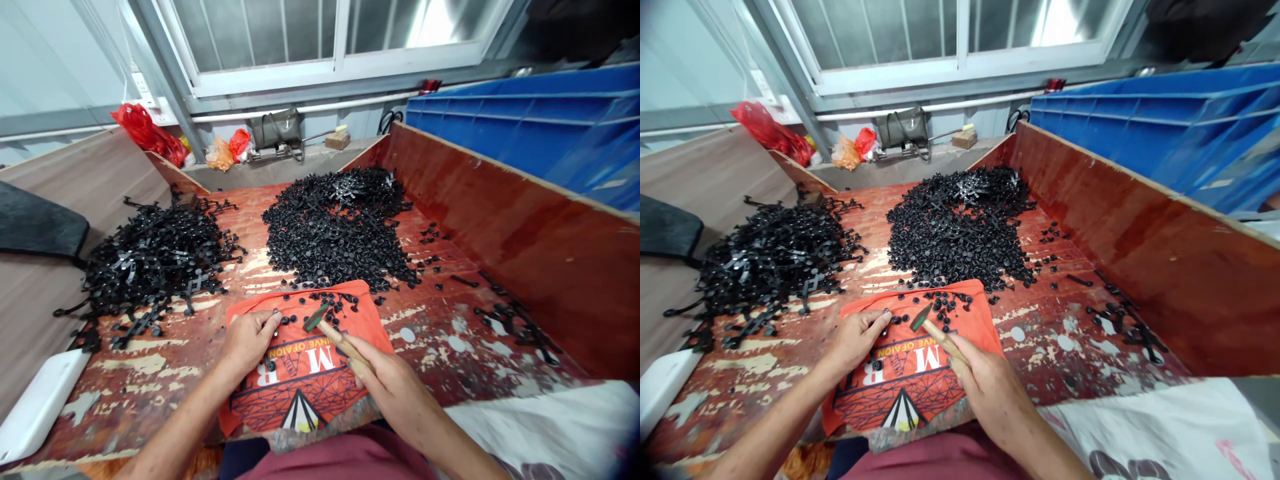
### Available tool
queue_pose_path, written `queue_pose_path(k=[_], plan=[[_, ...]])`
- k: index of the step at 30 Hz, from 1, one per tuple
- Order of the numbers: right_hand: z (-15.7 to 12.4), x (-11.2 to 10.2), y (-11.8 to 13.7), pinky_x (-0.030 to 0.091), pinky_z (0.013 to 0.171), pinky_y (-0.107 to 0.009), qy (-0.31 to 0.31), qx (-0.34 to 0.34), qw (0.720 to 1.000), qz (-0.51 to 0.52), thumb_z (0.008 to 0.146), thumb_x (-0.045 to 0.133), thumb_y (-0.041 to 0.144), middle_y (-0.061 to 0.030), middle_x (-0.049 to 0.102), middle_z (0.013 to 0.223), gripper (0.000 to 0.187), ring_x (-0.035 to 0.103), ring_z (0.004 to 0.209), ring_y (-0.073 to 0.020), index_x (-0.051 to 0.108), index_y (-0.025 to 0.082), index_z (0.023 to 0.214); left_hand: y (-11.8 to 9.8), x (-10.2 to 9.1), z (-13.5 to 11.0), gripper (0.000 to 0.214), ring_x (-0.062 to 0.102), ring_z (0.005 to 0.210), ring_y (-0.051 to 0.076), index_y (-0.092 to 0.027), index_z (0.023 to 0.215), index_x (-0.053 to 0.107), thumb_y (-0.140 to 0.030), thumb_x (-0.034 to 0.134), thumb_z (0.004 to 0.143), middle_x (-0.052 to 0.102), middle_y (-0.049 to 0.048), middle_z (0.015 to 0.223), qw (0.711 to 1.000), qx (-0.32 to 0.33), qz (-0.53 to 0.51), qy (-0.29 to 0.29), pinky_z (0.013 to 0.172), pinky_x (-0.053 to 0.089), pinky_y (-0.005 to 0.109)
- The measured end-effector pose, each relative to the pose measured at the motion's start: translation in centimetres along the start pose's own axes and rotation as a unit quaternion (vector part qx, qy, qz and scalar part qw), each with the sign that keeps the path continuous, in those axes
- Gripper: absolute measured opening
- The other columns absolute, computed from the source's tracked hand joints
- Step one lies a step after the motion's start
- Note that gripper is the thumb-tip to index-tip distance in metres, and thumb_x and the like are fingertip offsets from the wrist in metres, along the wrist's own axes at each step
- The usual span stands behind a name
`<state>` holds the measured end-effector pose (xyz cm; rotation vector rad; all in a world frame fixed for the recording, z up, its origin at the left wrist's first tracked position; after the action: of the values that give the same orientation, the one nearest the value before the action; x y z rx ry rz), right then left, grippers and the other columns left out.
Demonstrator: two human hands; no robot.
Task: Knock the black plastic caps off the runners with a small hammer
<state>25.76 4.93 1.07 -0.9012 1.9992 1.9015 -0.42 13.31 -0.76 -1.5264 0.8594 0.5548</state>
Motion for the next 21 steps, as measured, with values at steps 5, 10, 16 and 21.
queue_pose_path(k=[5, 10, 16, 21], plan=[[1.5, -0.5, 2.3, 0.047, 0.103, -0.043, -0.008, -0.067, 0.996, -0.061, 0.102, 0.037, 0.023, 0.0037, 0.061, 0.139, 0.055, 0.063, 0.119, -0.0231, 0.033, 0.045, 0.152, 0.0, 0.0, -0.1, 0.051, 0.044, 0.053, 0.015, -0.021, 0.054, 0.048, -0.054, 0.04, 0.091, 0.045, -0.0022, 0.052, 1.0, -0.003, -0.005, -0.006, 0.056, 0.022, 0.027], [2.6, 0.9, 2.7, 0.052, 0.095, -0.041, -0.045, -0.107, 0.986, -0.117, 0.102, 0.037, 0.024, -0.0052, 0.068, 0.129, 0.055, 0.068, 0.108, -0.0248, 0.029, 0.033, 0.156, -0.4, -0.2, -0.3, 0.048, 0.05, 0.056, 0.017, -0.021, 0.059, 0.058, -0.049, 0.04, 0.093, 0.056, 0.0003, 0.056, 1.0, 0.005, -0.012, -0.013, 0.06, 0.027, 0.027], [3.3, 1.9, 2.4, 0.055, 0.082, -0.038, -0.026, -0.094, 0.979, -0.179, 0.101, 0.04, 0.024, -0.0061, 0.073, 0.12, 0.056, 0.071, 0.096, -0.0251, 0.032, 0.034, 0.155, -0.8, -0.5, -0.5, 0.048, 0.055, 0.06, 0.019, -0.021, 0.063, 0.063, -0.046, 0.038, 0.095, 0.065, 0.0028, 0.063, 1.0, 0.013, 0.002, -0.01, 0.064, 0.03, 0.028], [3.5, 2.2, 2.4, 0.054, 0.068, -0.03, -0.01, -0.067, 0.974, -0.216, 0.098, 0.045, 0.024, -0.0035, 0.079, 0.097, 0.055, 0.074, 0.079, -0.0226, 0.039, 0.037, 0.151, -0.6, -0.5, -0.4, 0.048, 0.058, 0.063, 0.021, -0.022, 0.071, 0.07, -0.048, 0.037, 0.096, 0.069, 0.0039, 0.067, 1.0, 0.018, 0.003, -0.009, 0.065, 0.032, 0.028]])
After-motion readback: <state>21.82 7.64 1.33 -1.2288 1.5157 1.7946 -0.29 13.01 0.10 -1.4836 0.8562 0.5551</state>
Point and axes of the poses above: each hand's wrist, its own z-axis towards the middle knuckle, its own x-axis out of the palm, y = z × x, the point moved 1 cm from there along z, towards the middle knuckle
